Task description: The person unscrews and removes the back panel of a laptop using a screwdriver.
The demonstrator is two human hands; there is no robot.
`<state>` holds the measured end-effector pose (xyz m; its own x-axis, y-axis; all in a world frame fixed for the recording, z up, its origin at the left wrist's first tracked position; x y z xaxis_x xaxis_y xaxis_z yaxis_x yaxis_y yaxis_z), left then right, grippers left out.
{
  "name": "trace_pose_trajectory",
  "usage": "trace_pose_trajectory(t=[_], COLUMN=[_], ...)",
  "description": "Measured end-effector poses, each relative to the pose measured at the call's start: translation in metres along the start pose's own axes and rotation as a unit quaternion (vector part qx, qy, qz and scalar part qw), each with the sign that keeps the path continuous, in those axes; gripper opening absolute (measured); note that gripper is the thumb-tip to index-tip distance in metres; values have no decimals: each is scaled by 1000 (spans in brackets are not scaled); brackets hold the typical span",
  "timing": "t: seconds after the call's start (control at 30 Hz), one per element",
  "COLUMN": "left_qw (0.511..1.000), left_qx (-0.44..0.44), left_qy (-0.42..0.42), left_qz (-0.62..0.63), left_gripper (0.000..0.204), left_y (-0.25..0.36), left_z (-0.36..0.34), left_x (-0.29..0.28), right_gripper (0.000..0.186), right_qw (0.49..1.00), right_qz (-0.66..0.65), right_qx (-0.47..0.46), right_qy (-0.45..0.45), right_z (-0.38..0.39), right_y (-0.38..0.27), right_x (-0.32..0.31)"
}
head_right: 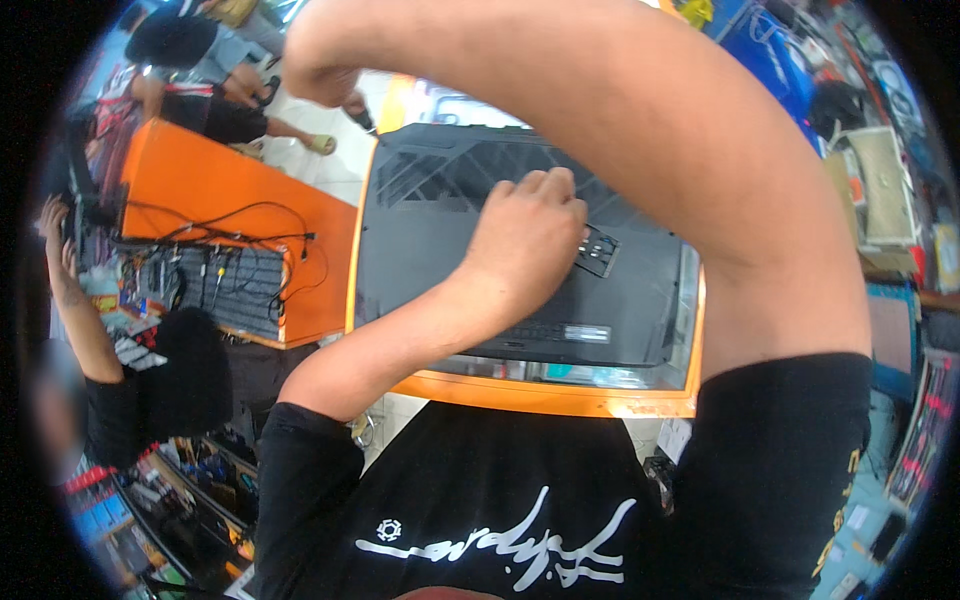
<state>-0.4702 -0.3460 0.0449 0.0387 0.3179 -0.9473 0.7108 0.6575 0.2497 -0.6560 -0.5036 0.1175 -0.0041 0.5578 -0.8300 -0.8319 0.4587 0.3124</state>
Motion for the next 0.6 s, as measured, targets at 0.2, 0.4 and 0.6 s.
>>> trace_pose_trajectory(t=[0.2, 0.4, 0.6], left_qw=[999, 999, 929], left_qx=[-4, -4, -48], left_qy=[7, 28, 78], left_qz=[-31, 45, 357], left_gripper=[8, 10, 15], left_y=[5, -1, -57], left_z=[-2, -1, 54], left_x=[-2, -18, -52], right_gripper=[42, 41, 40], right_qw=[999, 999, 999], right_qz=[-41, -42, -50], right_qx=[-13, -15, -9], right_qy=[18, 19, 15], right_z=[13, 26, 32], right_y=[-2, -6, -3], right_x=[-2, -8, -8])
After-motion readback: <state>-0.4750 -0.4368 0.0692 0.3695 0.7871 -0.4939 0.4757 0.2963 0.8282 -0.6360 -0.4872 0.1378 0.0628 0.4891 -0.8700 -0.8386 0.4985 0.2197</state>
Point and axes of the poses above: each hand's wrist, its own z-axis away from the middle knuckle, its own x-axis out of the palm, y = z × x, the point moved 7 cm from there along -z, towards the middle knuckle, and after that the axes turned 8 degrees about -y, right-handed, at the moved point
